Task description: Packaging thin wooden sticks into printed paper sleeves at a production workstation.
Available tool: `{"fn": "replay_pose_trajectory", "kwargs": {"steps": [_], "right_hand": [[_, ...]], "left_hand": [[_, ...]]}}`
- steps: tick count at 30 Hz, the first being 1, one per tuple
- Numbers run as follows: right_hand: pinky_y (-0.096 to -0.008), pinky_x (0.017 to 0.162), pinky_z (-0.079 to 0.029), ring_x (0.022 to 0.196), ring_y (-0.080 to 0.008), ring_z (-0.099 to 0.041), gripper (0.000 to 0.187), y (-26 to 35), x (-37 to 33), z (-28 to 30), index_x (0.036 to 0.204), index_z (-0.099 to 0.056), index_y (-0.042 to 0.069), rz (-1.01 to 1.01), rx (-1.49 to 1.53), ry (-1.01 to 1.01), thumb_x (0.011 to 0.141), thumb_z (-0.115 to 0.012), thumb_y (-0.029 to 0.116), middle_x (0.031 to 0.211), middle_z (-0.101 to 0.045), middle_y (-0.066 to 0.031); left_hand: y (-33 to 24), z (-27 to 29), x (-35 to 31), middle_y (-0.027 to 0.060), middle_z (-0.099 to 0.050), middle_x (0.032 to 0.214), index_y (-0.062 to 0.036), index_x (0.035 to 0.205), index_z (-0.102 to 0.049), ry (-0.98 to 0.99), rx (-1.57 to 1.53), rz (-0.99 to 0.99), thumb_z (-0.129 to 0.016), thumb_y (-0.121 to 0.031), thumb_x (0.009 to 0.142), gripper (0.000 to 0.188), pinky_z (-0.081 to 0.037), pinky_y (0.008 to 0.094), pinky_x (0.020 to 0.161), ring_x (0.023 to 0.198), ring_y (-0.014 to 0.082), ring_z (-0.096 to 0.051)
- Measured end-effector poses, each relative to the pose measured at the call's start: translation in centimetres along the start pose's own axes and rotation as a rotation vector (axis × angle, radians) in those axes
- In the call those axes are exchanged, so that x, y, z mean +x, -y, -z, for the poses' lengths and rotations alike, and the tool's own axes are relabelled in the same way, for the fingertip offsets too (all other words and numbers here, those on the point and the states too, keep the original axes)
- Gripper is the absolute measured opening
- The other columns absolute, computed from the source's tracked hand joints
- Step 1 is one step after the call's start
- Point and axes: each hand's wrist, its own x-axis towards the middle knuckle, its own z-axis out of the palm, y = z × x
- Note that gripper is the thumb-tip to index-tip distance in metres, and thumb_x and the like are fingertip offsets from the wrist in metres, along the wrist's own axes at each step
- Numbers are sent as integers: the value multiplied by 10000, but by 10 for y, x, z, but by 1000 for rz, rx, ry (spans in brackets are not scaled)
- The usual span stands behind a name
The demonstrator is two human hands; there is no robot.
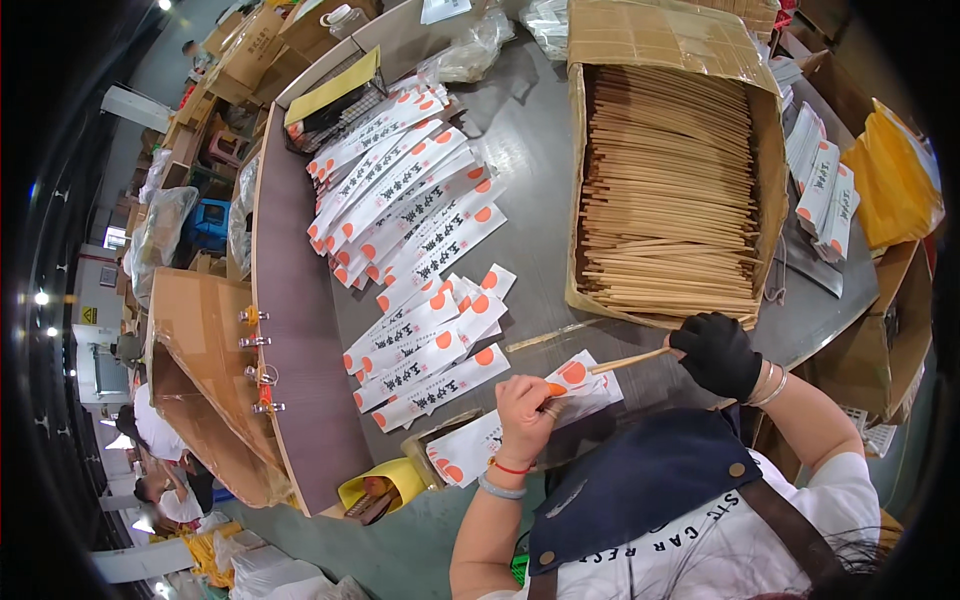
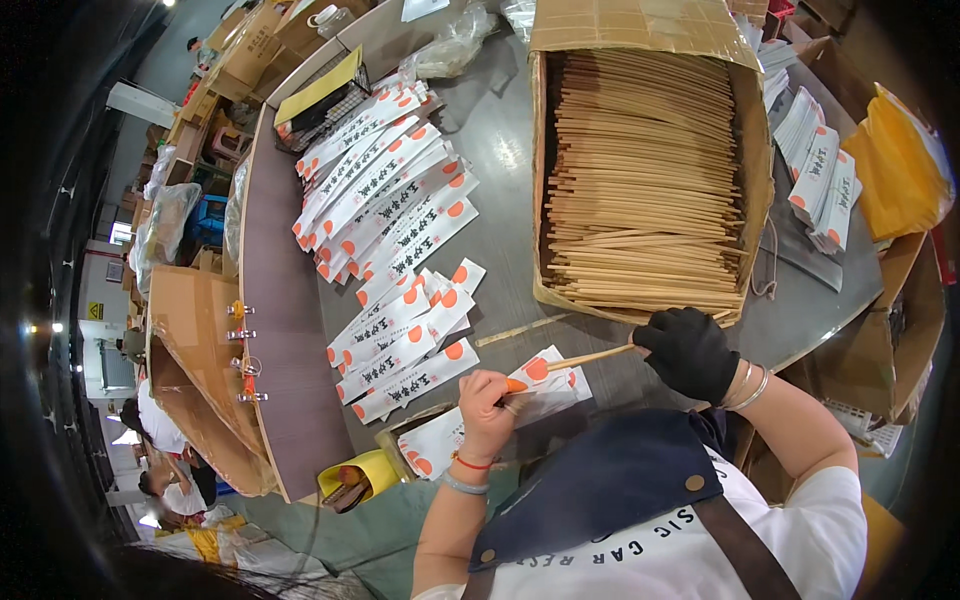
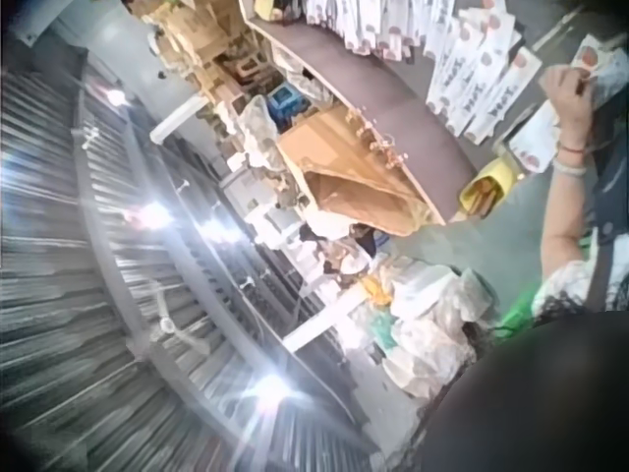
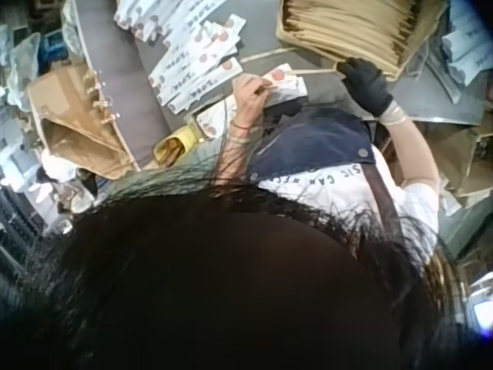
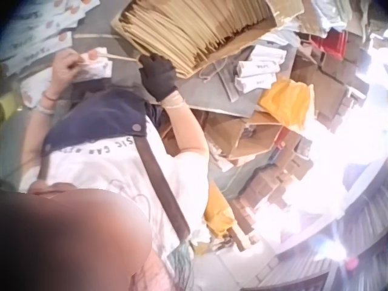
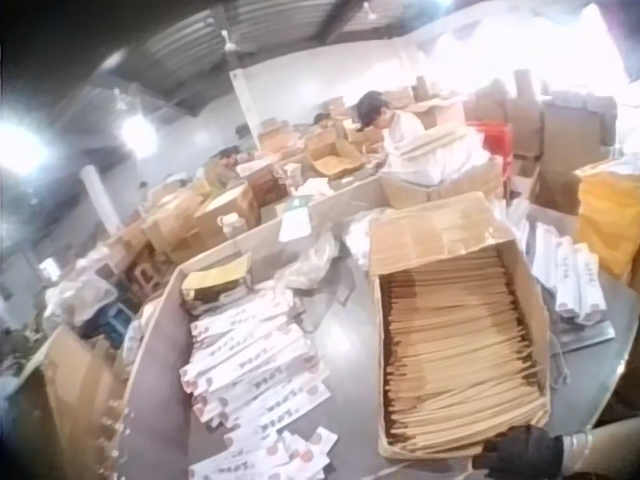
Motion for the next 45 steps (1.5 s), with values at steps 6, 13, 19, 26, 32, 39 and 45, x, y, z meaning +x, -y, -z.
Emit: {"fn": "replay_pose_trajectory", "kwargs": {"steps": [6, 13, 19, 26, 32, 39, 45], "right_hand": [[-412, 620, -479, 721, -303, -619, 150, 11, 6, 17, 900, -681, 133, 63, -24, 88, 755, -710, 104, 760, -618, -84], [-411, 598, -480, 685, -293, -617, 171, 8, 5, 17, 905, -675, 152, 78, -32, 104, 743, -720, 123, 754, -607, -68], [-437, 676, -523, 793, -310, -666, 212, 22, 16, 13, 1045, -674, 133, -18, -5, 257, 843, -667, 198, 893, -674, -114], [-388, 963, -473, 1146, -270, -610, 271, 50, 30, -4, 1180, -632, 26, -161, 810, -20, 921, -613, 107, 1138, -652, -174], [-441, 739, -505, 876, -331, -604, 191, -54, 22, -13, 908, -619, 66, -142, -163, -277, 751, -721, 107, 905, -621, -117], [-422, 740, -513, 850, -310, -604, 186, -57, 32, -13, 914, -599, 70, -216, -318, -103, 779, -695, 154, 862, -595, -103], [-421, 768, -509, 881, -306, -616, 211, -50, 39, -4, 954, -587, 48, -300, -334, 106, 799, -677, 160, 893, -603, -124]], "left_hand": [[-2, 7, 1, 3, -610, 788, -105, 825, -706, 50, -57, 6, -795, -268, 791, 190, -351, 324, 728, 744, 196, -525], [-10, 20, 11, 20, -667, 867, -113, 889, -733, 138, 24, -85, -774, -238, 802, 157, -390, 340, 728, 773, 210, -567], [-61, 6, 37, 28, -677, 897, -108, 954, -721, 178, 134, -349, -741, -160, 790, 174, -435, 367, 680, 769, 228, -616], [-60, 13, 38, 39, -651, 833, -111, 932, -678, 206, 282, -422, -705, -120, 816, 120, -440, 380, 645, 734, 242, -616], [-14, 28, 15, 49, -627, 1071, -86, 1104, -693, -35, 436, -42, -791, -255, 758, 397, -395, 426, 899, 1023, 280, -547], [-16, 21, 6, 63, -635, 1039, -85, 1058, -711, -37, 361, -33, -782, -241, 783, 324, -390, 395, 895, 1011, 262, -563], [-26, 13, 10, 61, -640, 1010, -84, 1045, -715, -11, 304, -102, -788, -226, 782, 307, -391, 387, 896, 982, 250, -576]]}}
